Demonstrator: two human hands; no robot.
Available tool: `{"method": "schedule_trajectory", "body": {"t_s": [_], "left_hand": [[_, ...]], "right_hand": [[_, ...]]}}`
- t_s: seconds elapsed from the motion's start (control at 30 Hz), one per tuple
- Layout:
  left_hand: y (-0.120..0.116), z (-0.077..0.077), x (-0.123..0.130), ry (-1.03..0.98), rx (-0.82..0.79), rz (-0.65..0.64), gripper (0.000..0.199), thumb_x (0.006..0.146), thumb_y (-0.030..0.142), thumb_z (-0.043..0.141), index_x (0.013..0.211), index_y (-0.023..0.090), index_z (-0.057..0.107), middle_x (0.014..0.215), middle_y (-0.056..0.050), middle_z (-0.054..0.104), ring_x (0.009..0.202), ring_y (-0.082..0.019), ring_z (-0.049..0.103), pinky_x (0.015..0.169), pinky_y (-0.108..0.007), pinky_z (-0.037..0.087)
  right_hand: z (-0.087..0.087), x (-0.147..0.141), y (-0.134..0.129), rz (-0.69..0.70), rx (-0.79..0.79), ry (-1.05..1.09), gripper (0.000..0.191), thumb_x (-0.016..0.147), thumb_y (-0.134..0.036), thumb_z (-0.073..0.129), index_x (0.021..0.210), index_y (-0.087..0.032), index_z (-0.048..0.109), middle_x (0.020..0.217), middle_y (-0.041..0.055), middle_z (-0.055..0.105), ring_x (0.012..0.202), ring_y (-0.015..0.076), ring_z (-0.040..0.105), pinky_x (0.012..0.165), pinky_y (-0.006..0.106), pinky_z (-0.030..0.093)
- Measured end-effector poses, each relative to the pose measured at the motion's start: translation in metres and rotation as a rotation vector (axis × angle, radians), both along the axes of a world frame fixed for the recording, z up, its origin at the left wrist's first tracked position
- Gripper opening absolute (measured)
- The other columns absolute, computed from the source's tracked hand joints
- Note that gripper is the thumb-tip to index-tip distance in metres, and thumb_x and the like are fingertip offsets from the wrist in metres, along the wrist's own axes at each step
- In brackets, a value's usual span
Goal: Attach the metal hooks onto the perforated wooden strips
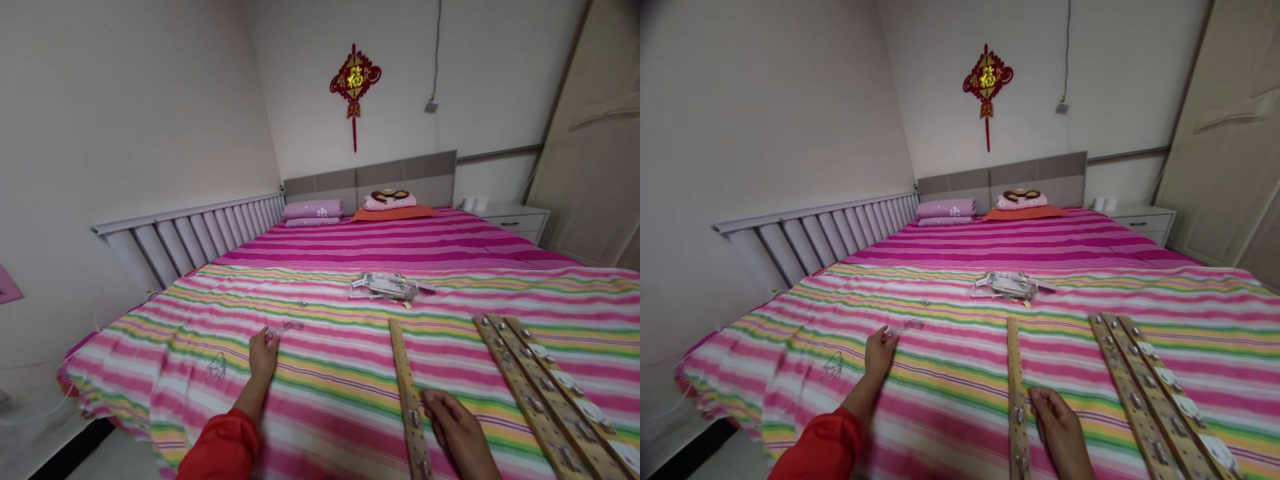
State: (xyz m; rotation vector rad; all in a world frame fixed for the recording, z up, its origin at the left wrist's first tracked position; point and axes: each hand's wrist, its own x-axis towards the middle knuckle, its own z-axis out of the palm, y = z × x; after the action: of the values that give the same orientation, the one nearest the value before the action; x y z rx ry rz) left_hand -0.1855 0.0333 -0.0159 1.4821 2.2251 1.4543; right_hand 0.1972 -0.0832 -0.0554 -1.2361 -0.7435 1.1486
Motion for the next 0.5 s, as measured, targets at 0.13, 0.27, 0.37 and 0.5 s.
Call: {"method": "schedule_trajectory", "body": {"t_s": [0.13,0.27,0.37,0.5], "left_hand": [[0.010,-0.002,-0.009,-0.130,-0.018,-0.033,0.025,0.068,0.029,0.058,0.084,0.014,0.070,0.071,-0.007,0.064,0.074,-0.024,0.060,0.079,-0.037,0.046],[0.012,-0.001,-0.013,-0.290,0.003,0.016,0.008,0.067,0.021,0.056,0.065,0.018,0.064,0.064,-0.004,0.062,0.071,-0.022,0.058,0.075,-0.035,0.045],[0.005,0.002,-0.010,-0.463,0.030,0.060,0.007,0.070,0.018,0.055,0.064,0.018,0.059,0.059,-0.001,0.058,0.065,-0.019,0.057,0.068,-0.031,0.046],[-0.018,0.010,0.008,-0.741,0.035,-0.056,0.010,0.075,0.015,0.055,0.066,0.017,0.055,0.056,0.002,0.055,0.055,-0.011,0.056,0.059,-0.023,0.048]], "right_hand": [[-0.003,0.001,0.001,-0.004,-0.006,0.018,0.052,0.049,-0.061,0.076,0.070,-0.014,0.066,0.051,-0.0044,0.047,0.043,0.0053,0.030,0.040,0.019,0.018],[-0.003,0.000,0.001,0.000,-0.005,0.013,0.053,0.049,-0.063,0.076,0.070,-0.015,0.066,0.049,-0.0057,0.044,0.040,0.0044,0.026,0.039,0.020,0.014],[-0.004,0.001,0.002,0.001,0.011,0.014,0.052,0.051,-0.062,0.075,0.070,-0.015,0.066,0.048,-0.0059,0.043,0.040,0.0040,0.026,0.038,0.020,0.014],[-0.006,0.001,0.003,0.013,0.021,0.026,0.052,0.052,-0.063,0.074,0.071,-0.015,0.064,0.047,-0.0073,0.041,0.039,0.0035,0.026,0.039,0.019,0.014]]}}
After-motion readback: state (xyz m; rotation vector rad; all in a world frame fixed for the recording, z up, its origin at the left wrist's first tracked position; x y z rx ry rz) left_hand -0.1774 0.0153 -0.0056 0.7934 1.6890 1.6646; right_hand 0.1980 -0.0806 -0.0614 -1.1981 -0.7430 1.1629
